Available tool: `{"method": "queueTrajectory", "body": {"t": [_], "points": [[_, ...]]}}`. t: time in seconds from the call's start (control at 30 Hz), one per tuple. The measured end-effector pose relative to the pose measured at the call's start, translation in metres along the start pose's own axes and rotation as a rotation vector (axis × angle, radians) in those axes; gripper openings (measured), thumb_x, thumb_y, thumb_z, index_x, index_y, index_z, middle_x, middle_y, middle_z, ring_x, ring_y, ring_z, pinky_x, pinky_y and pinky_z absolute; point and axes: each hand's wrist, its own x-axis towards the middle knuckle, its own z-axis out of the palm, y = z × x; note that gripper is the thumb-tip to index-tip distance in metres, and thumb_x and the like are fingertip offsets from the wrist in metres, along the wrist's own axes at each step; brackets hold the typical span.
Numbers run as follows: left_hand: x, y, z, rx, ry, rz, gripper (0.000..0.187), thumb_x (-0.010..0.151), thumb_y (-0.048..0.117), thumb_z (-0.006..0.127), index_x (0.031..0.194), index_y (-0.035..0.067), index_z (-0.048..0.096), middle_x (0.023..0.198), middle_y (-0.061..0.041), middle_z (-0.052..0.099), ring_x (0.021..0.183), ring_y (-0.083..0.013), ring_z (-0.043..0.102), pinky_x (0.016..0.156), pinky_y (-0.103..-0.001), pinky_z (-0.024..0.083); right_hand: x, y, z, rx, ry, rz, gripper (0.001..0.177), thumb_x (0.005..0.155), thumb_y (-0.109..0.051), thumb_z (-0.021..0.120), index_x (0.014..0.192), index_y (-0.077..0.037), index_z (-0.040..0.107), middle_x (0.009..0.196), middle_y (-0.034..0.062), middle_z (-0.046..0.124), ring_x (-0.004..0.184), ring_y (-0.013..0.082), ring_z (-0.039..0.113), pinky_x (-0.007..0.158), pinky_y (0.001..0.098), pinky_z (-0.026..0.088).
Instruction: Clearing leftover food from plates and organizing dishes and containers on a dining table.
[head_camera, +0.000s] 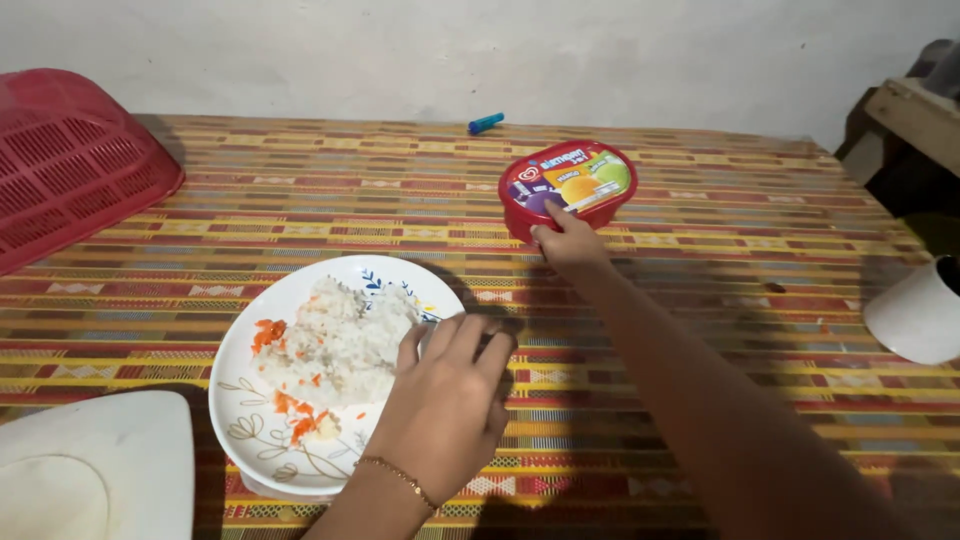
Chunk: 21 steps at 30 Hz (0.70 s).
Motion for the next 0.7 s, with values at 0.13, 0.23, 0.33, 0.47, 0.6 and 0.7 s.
{"method": "queueTrajectory", "body": {"t": [0.13,0.23,0.33,0.47,0.6,0.7], "points": [[0.013,0.000,-0.001,-0.024,0.001,-0.007,0.048,0.070,0.012,0.069,0.117,0.011,0.062,0.122,-0.013,0.058,0.117,-0.0349,0.052,0.100,-0.059,0.037,0.034,0.025,0.013,-0.039,0.194,-0.119,0.037,0.085,-0.038,0.059,0.120,-0.026,0.058,0.122,0.0053,0.064,0.108,0.0274,0.064,0.088,0.0381,0.052],[0.020,0.006,0.004,-0.057,0.017,-0.006,0.046,0.069,0.012,0.067,0.115,0.011,0.060,0.123,-0.012,0.057,0.110,-0.0355,0.053,0.096,-0.053,0.039,0.055,0.035,0.008,-0.120,0.349,-0.129,0.029,0.078,-0.047,0.063,0.082,-0.019,0.071,0.084,0.0057,0.074,0.092,0.0291,0.070,0.083,0.0409,0.050],[0.031,0.015,0.005,-0.091,0.010,0.000,0.046,0.071,0.012,0.067,0.116,0.009,0.059,0.120,-0.012,0.057,0.109,-0.0360,0.053,0.094,-0.050,0.042,0.074,0.047,-0.002,-0.207,0.372,-0.007,0.052,0.080,-0.061,0.063,0.080,-0.011,0.076,0.083,0.0136,0.074,0.094,0.0374,0.070,0.082,0.0461,0.051],[0.041,0.034,0.001,-0.118,-0.013,-0.004,0.034,0.072,0.010,0.065,0.106,0.009,0.060,0.114,-0.011,0.057,0.108,-0.0354,0.054,0.092,-0.050,0.043,0.017,0.030,-0.020,-0.089,0.200,-0.161,0.058,0.090,-0.045,0.062,0.143,-0.025,0.052,0.129,0.0073,0.069,0.116,0.0300,0.065,0.100,0.0425,0.048],[0.046,0.043,-0.002,-0.145,-0.027,-0.006,0.031,0.073,0.009,0.067,0.103,0.011,0.061,0.106,-0.011,0.058,0.100,-0.0354,0.054,0.091,-0.051,0.042,0.013,0.028,-0.009,-0.219,-0.011,-0.151,0.060,0.091,-0.051,0.049,0.148,-0.033,0.053,0.149,0.0115,0.055,0.130,0.0344,0.055,0.105,0.0421,0.046],[0.053,0.038,0.004,-0.113,0.002,-0.018,0.047,0.069,0.008,0.065,0.116,0.009,0.063,0.109,-0.013,0.060,0.101,-0.0381,0.056,0.087,-0.051,0.045,0.026,0.031,-0.001,-0.171,0.042,-0.238,0.034,0.090,-0.039,0.052,0.120,-0.023,0.057,0.110,0.0136,0.072,0.099,0.0348,0.066,0.085,0.0441,0.047]]}}
